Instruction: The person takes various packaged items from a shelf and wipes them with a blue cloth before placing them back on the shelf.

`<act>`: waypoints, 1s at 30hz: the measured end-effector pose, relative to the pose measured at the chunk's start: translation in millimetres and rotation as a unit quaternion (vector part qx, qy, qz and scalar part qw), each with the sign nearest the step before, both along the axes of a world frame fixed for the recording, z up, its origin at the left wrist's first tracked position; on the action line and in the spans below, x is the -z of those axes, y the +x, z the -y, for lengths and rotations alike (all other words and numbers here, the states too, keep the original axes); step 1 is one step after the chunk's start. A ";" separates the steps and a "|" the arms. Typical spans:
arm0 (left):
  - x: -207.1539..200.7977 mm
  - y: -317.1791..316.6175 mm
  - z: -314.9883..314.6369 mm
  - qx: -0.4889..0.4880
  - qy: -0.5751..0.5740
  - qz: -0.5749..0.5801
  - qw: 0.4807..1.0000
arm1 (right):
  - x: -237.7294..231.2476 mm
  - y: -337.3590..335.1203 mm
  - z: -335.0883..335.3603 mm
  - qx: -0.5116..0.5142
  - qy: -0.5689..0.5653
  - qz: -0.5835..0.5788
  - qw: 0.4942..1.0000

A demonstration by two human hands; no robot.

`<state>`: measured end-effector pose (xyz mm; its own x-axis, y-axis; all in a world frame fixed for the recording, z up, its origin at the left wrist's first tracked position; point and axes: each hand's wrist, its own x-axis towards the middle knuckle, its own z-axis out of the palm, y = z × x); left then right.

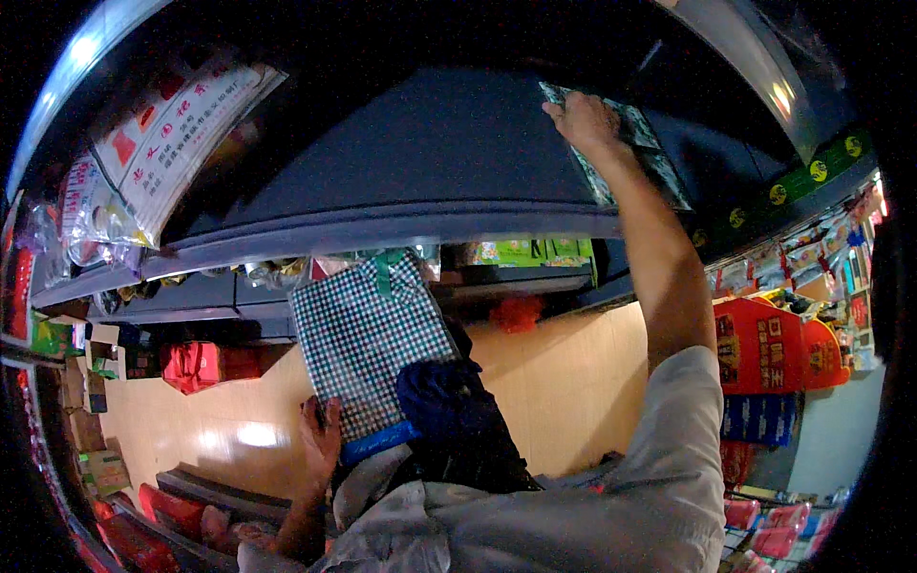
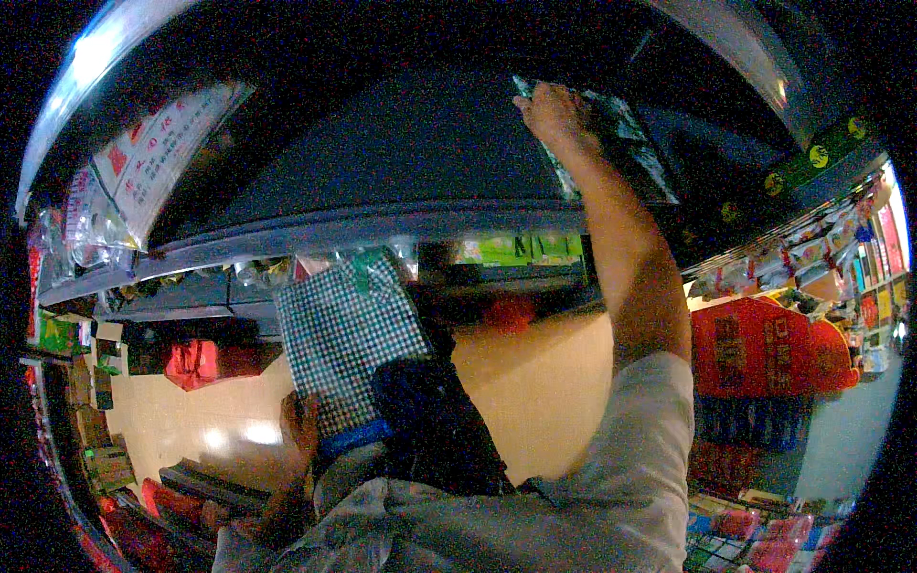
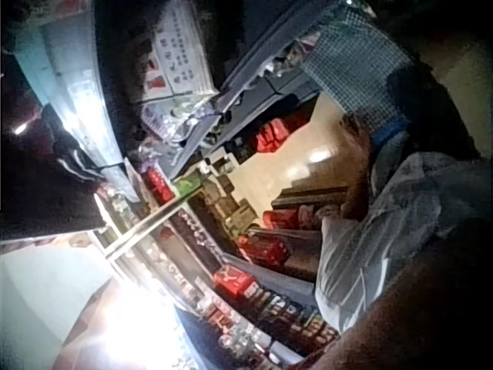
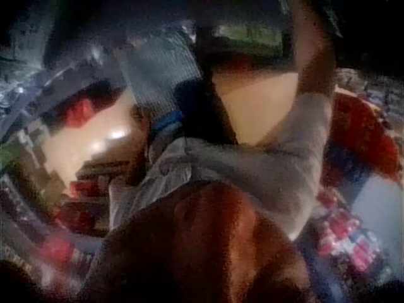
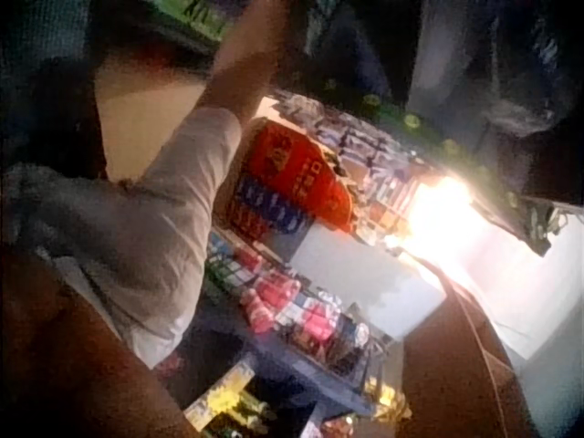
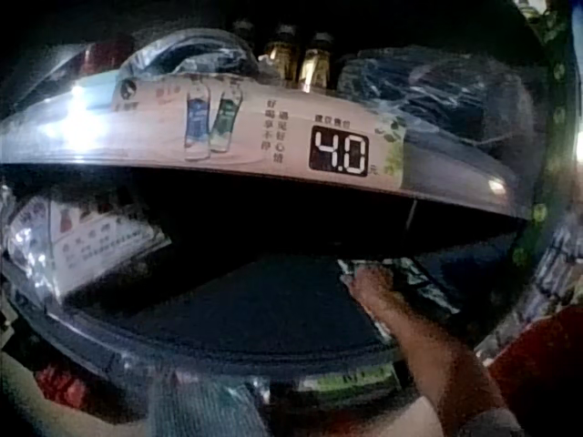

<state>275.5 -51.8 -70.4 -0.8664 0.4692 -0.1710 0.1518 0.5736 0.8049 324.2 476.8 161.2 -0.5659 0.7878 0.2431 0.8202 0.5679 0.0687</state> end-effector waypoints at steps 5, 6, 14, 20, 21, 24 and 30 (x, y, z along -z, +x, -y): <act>-24.4 -9.6 2.7 -0.033 0.043 0.099 0.994 | 4.9 36.1 133.7 -0.304 -0.021 -0.295 0.906; -9.1 -14.9 7.3 -0.056 0.045 0.126 0.989 | 17.4 52.6 171.4 -0.287 -0.108 -0.277 0.911; -12.1 -17.5 2.6 -0.056 0.154 0.274 0.948 | 161.8 135.6 312.0 -0.353 -0.294 -0.066 0.885; -15.4 -6.1 -2.1 -0.121 0.194 0.344 0.911 | 214.0 143.1 307.6 -0.326 -0.303 -0.094 0.890; -17.0 -6.5 -0.5 -0.131 0.236 0.404 0.874 | 213.4 143.4 300.3 -0.255 -0.363 -0.147 0.884; -8.6 8.5 10.6 0.010 0.261 0.249 0.933 | 205.1 136.3 277.0 -0.095 -0.483 -0.335 0.803; -19.9 29.4 3.6 -0.038 0.196 0.402 0.893 | 140.8 37.9 341.6 -0.427 -0.338 -0.175 0.821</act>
<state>304.9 -55.5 -50.5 -0.5688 0.5743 -0.5888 -0.5943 0.2079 0.7769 362.1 135.2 20.3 -0.9704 0.1623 0.1791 0.0063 0.7577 -0.6526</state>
